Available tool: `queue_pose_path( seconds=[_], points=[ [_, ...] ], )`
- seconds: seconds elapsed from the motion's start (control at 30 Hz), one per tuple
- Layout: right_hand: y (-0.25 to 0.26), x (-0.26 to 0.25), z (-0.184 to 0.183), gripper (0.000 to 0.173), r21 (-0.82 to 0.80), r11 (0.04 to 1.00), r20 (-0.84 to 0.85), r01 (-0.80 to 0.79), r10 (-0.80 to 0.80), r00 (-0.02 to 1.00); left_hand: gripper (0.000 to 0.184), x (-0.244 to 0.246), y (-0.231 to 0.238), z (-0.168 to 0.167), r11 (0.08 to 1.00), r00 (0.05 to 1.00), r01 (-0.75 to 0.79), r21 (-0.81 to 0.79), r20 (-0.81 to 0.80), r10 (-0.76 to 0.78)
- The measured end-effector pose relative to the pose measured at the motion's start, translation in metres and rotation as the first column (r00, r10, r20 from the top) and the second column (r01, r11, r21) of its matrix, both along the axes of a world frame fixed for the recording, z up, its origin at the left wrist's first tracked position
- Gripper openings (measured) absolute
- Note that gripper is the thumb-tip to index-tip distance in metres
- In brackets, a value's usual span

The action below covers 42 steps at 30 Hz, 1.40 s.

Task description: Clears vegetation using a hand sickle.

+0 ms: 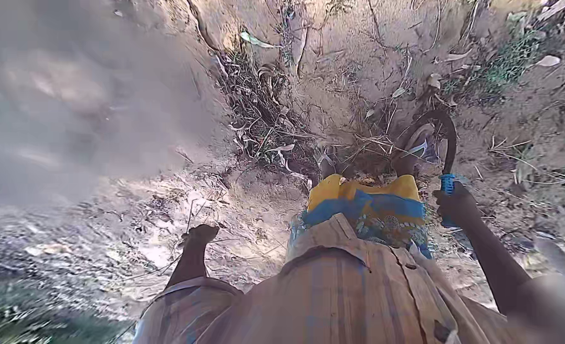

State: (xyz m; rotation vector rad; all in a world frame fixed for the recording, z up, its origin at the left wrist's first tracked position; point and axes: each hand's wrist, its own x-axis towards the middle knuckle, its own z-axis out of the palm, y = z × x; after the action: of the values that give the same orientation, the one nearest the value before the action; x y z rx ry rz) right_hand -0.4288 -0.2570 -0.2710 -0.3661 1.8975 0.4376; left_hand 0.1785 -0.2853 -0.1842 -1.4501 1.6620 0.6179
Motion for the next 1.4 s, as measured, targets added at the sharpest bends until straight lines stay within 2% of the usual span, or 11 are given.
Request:
queue_pose_path(
  seconds=[0.07,0.17,0.3,0.43,0.6,0.8,0.97,1.1,1.2,1.3,1.4],
  points=[
    [-0.004,0.012,-0.026,0.044,0.029,0.999,0.054,-0.015,0.014,0.998,0.067,-0.036,-0.016,-0.101,0.831,0.880,-0.474,0.291,0.191,0.435],
    [-0.009,0.040,-0.043,0.044,0.088,0.996,0.180,-0.032,0.016,0.984,0.068,-0.191,-0.061,-0.218,0.529,0.649,-0.697,0.484,0.112,0.752],
    [-0.001,0.071,-0.025,0.040,0.176,0.984,0.284,-0.035,-0.016,0.959,0.081,-0.370,-0.080,-0.275,0.276,0.377,-0.757,0.592,0.050,0.925],
    [0.009,0.076,-0.002,0.041,0.239,0.969,0.338,0.054,-0.135,0.931,0.110,-0.415,-0.047,-0.310,0.107,0.133,-0.895,0.432,0.030,0.991],
    [0.017,0.081,-0.003,0.040,0.237,0.928,0.290,0.286,-0.349,0.891,0.053,-0.378,-0.077,-0.286,0.293,0.350,-0.885,0.362,0.103,0.931],
    [0.025,0.061,-0.004,0.032,0.131,0.806,0.224,0.577,-0.591,0.775,0.042,-0.264,-0.103,-0.251,0.753,0.789,-0.541,0.375,-0.083,0.609],
    [0.039,0.021,-0.007,0.034,-0.052,0.832,0.131,0.552,-0.543,0.830,0.040,-0.150,-0.140,-0.193,0.932,0.934,-0.357,0.067,-0.004,0.358],
    [0.055,-0.013,-0.015,0.041,-0.176,0.800,0.033,0.574,-0.578,0.815,0.033,-0.091,-0.183,-0.177,0.933,0.920,-0.308,-0.186,0.192,0.342],
    [0.072,-0.038,-0.022,0.040,-0.230,0.756,0.002,0.613,-0.630,0.777,0.050,-0.032,-0.223,-0.146,0.822,0.801,-0.391,-0.415,0.286,0.526],
    [0.091,-0.067,-0.035,0.042,-0.241,0.737,0.004,0.631,-0.649,0.761,0.098,0.001,-0.251,-0.079,0.858,0.832,-0.366,-0.360,0.285,0.475],
    [0.115,-0.089,-0.046,0.044,-0.194,0.731,0.013,0.654,-0.665,0.747,0.119,-0.079,-0.273,-0.054,0.927,0.828,-0.229,-0.298,0.441,0.346]
  ],
)
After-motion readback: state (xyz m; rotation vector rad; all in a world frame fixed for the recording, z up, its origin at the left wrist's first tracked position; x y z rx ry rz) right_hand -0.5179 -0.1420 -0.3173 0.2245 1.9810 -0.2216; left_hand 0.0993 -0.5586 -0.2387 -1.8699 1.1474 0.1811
